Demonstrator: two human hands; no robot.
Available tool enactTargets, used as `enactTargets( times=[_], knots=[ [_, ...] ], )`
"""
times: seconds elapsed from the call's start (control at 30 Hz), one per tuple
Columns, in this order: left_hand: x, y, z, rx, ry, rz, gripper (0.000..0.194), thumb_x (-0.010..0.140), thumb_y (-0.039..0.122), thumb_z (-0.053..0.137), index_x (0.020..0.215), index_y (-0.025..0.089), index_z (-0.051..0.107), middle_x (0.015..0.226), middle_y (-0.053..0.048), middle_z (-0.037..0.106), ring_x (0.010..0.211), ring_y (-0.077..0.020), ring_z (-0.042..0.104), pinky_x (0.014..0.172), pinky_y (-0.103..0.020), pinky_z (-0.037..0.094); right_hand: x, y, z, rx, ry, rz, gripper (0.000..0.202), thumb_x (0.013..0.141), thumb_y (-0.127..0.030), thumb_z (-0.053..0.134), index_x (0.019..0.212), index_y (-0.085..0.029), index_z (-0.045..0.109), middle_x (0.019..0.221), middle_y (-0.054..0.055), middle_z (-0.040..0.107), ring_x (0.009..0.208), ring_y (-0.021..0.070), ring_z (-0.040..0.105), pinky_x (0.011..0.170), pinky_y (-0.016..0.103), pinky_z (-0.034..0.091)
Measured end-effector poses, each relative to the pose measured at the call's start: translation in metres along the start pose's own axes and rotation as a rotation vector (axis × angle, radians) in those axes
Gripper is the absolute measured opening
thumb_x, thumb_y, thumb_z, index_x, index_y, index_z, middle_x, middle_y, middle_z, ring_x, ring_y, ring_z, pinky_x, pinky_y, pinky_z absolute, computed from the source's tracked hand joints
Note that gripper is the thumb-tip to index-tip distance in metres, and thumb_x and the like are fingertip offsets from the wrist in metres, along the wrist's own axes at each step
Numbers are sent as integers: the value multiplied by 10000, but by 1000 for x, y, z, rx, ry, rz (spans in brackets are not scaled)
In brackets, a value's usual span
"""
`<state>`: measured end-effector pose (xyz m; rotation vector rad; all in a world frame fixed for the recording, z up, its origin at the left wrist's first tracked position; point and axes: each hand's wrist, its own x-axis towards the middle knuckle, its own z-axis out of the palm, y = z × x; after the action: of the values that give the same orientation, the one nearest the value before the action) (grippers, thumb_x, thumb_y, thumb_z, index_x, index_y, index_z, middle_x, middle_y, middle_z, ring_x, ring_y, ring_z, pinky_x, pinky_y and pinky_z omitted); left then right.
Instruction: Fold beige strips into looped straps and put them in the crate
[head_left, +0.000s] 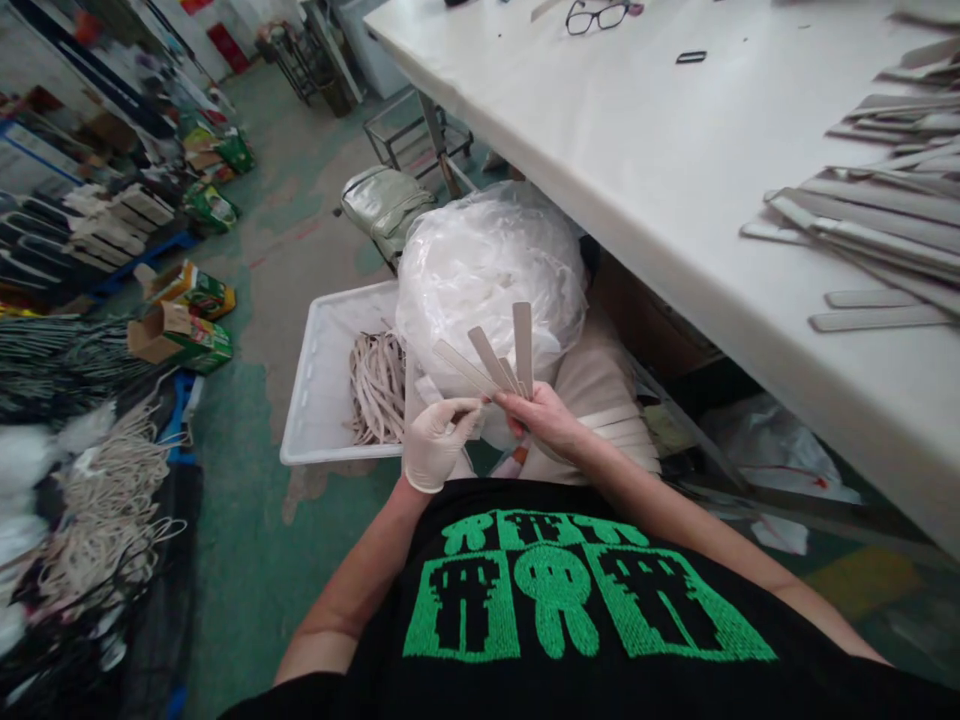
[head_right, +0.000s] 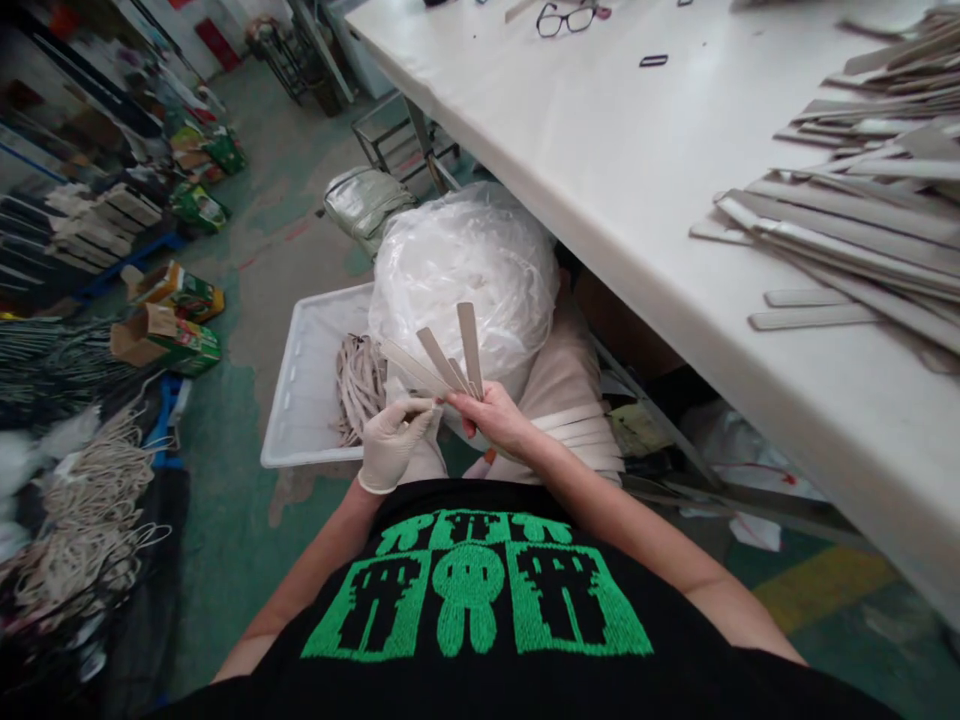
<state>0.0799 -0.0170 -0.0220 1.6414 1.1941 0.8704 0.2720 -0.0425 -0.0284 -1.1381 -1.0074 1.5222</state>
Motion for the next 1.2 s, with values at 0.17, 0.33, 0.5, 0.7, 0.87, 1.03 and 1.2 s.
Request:
enactTargets(
  times=[0.17, 0.33, 0.5, 0.7, 0.87, 1.03, 1.2],
  knots=[
    [-5, -8, 2, -350, -219, -291, 577, 724, 342, 814, 1262, 186, 676, 959, -35, 754, 799, -159, 662, 800, -279, 542, 23, -38, 7, -92, 119, -158, 369, 859, -504, 636, 791, -147, 697, 485, -53, 516, 415, 67, 364, 440, 223, 298],
    [-14, -20, -12, -391, -411, -407, 367, 741, 405, 793, 985, 131, 788, 831, -76, 759, 695, -141, 636, 711, -272, 530, 53, -70, 6, -159, 204, -284, 320, 864, -468, 663, 763, -164, 658, 647, -23, 641, 418, 49, 376, 416, 208, 315],
    [-29, -36, -44, -464, -335, -462, 360, 688, 405, 842, 921, 135, 797, 736, -60, 737, 638, -124, 629, 643, -244, 516, 80, -76, 0, -176, 304, -320, 304, 889, -473, 667, 800, -183, 644, 741, -3, 692, 417, 50, 391, 396, 204, 325],
    [-48, -52, -91, -486, -345, -537, 391, 706, 412, 844, 974, 133, 790, 720, -76, 748, 587, -125, 659, 580, -215, 514, 108, -61, -4, -190, 295, -360, 301, 913, -509, 627, 836, -220, 666, 793, 29, 708, 430, 90, 465, 379, 252, 352],
    [-58, -50, -102, -416, -538, -551, 304, 762, 417, 799, 869, 132, 793, 722, -106, 763, 584, -159, 697, 600, -246, 567, 118, -53, 13, -215, 283, -322, 238, 931, -395, 600, 819, -196, 671, 807, 34, 712, 425, 83, 470, 391, 253, 334],
    [-59, -47, -99, -441, -648, -610, 211, 777, 327, 798, 825, 121, 803, 747, -126, 773, 627, -193, 726, 645, -259, 586, 120, -47, 38, -236, 155, -244, 263, 908, -413, 633, 804, -172, 650, 819, 28, 724, 395, 44, 403, 384, 218, 327],
    [-66, -73, -170, -1002, 439, -635, 194, 937, 177, 606, 793, 126, 726, 732, -54, 769, 639, -143, 719, 704, -259, 594, 103, -37, 50, -301, -7, -153, 345, 895, -515, 624, 884, -171, 649, 852, 42, 739, 416, 57, 429, 395, 221, 340]
  ],
)
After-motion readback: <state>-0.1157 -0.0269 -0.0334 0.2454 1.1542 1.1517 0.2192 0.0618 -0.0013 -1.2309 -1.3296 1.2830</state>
